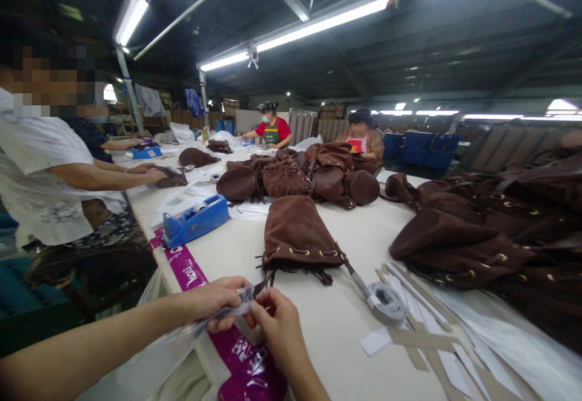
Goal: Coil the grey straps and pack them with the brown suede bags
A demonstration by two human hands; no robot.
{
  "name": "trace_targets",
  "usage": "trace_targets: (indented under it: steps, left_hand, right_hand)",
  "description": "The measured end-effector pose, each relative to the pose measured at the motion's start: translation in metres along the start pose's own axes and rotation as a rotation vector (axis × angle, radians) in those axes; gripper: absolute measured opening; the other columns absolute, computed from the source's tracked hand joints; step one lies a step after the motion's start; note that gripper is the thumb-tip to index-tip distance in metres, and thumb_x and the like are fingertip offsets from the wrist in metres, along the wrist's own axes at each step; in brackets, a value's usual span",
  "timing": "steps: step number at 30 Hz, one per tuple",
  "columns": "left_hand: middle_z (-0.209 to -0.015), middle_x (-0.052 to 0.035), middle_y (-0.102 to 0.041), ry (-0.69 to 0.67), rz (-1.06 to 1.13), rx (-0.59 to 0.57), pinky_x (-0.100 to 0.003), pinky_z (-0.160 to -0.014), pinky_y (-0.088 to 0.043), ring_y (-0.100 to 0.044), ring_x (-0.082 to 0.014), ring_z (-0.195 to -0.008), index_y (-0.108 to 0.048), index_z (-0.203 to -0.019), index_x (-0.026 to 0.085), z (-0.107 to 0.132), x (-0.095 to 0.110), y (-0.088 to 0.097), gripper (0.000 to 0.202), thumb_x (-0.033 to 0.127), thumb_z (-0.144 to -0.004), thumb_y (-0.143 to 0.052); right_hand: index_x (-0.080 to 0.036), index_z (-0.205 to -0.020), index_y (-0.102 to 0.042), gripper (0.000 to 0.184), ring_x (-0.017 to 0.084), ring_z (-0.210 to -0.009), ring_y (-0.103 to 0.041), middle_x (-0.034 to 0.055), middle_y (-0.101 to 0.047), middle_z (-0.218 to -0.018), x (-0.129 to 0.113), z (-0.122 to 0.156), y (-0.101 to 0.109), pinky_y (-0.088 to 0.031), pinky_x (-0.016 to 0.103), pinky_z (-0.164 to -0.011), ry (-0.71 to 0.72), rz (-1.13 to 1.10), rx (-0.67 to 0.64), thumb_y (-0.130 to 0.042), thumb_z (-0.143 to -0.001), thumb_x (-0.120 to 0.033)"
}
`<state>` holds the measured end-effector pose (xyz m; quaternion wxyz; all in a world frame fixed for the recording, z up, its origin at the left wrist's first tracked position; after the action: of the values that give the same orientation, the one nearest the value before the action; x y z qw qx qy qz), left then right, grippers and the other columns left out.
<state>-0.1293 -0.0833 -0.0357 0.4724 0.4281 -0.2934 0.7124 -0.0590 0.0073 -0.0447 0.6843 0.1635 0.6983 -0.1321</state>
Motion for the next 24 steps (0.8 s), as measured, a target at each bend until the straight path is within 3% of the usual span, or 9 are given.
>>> trace_targets:
  steps: [5,11,16,19,21,24]
  left_hand:
    - [-0.075,-0.0059,-0.07,-0.033,-0.022,-0.023,-0.016,-0.032,-0.022,-0.039,-0.0068,-0.031,-0.045,-0.1,0.017,0.003,0.004,-0.007,0.047,0.016,-0.054,-0.042]
    - [-0.07,-0.004,-0.067,-0.024,-0.052,0.005,-0.017,-0.031,-0.024,-0.042,-0.0092,-0.032,-0.045,-0.103,0.017,0.002,0.005,-0.009,0.05,0.013,-0.053,-0.041]
    - [-0.042,0.0044,-0.052,0.019,-0.126,0.039,-0.016,-0.032,-0.025,-0.036,-0.0107,-0.028,-0.047,-0.104,0.018,0.004,-0.005,-0.005,0.046,0.014,-0.059,-0.042]
    - [-0.051,0.0023,-0.058,0.021,-0.122,0.085,-0.016,-0.033,-0.027,-0.041,-0.0101,-0.033,-0.05,-0.1,0.018,0.005,-0.006,0.0,0.035,0.015,-0.065,-0.048]
    - [-0.063,-0.0011,-0.064,0.031,-0.066,0.1,-0.017,-0.035,-0.03,-0.045,-0.0093,-0.037,-0.053,-0.092,0.016,0.002,-0.007,0.005,0.023,0.021,-0.069,-0.055]
    - [-0.071,-0.0057,-0.067,0.14,0.206,-0.048,-0.021,-0.043,-0.043,-0.055,-0.0123,-0.047,-0.059,-0.086,0.012,-0.008,-0.022,0.004,0.028,0.037,-0.076,-0.057]
  right_hand:
    - [-0.02,-0.065,-0.05,0.021,0.011,-0.05,-0.041,-0.0057,-0.048,-0.055,-0.002,0.002,0.009,-0.031,0.022,-0.046,0.078,0.026,0.056,-0.058,-0.078,-0.034]
    - [-0.021,-0.073,-0.046,0.029,0.009,-0.045,-0.041,-0.0064,-0.051,-0.053,-0.005,0.004,0.006,-0.03,0.021,-0.044,0.016,-0.205,-0.004,-0.057,-0.082,-0.046]
    - [-0.022,-0.079,-0.042,0.039,0.009,-0.042,-0.05,-0.0086,-0.052,-0.056,-0.003,-0.004,-0.007,-0.029,0.018,-0.04,-0.015,-0.267,-0.06,-0.073,-0.066,-0.043]
    - [-0.022,-0.084,-0.046,0.04,0.011,-0.044,-0.053,-0.0078,-0.054,-0.06,0.006,-0.011,-0.009,-0.037,0.02,-0.041,-0.082,-0.296,-0.072,-0.074,-0.061,-0.039]
    - [-0.021,-0.083,-0.049,0.033,0.012,-0.049,-0.056,-0.0067,-0.054,-0.064,0.006,-0.017,-0.006,-0.041,0.022,-0.044,-0.077,-0.236,-0.086,-0.071,-0.063,-0.035]
    - [-0.021,-0.078,-0.051,0.018,0.014,-0.056,-0.058,-0.0046,-0.056,-0.069,-0.003,-0.025,0.002,-0.04,0.022,-0.045,0.036,-0.054,-0.084,-0.064,-0.066,-0.027]
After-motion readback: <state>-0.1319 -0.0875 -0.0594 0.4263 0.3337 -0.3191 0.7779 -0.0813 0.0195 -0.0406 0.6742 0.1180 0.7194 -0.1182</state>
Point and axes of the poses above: each hand's wrist, its own z-axis away from the middle knuckle, its own y-axis out of the back of the hand, x = y × z, the point moved 8 cm from there along -z, towards the middle knuckle
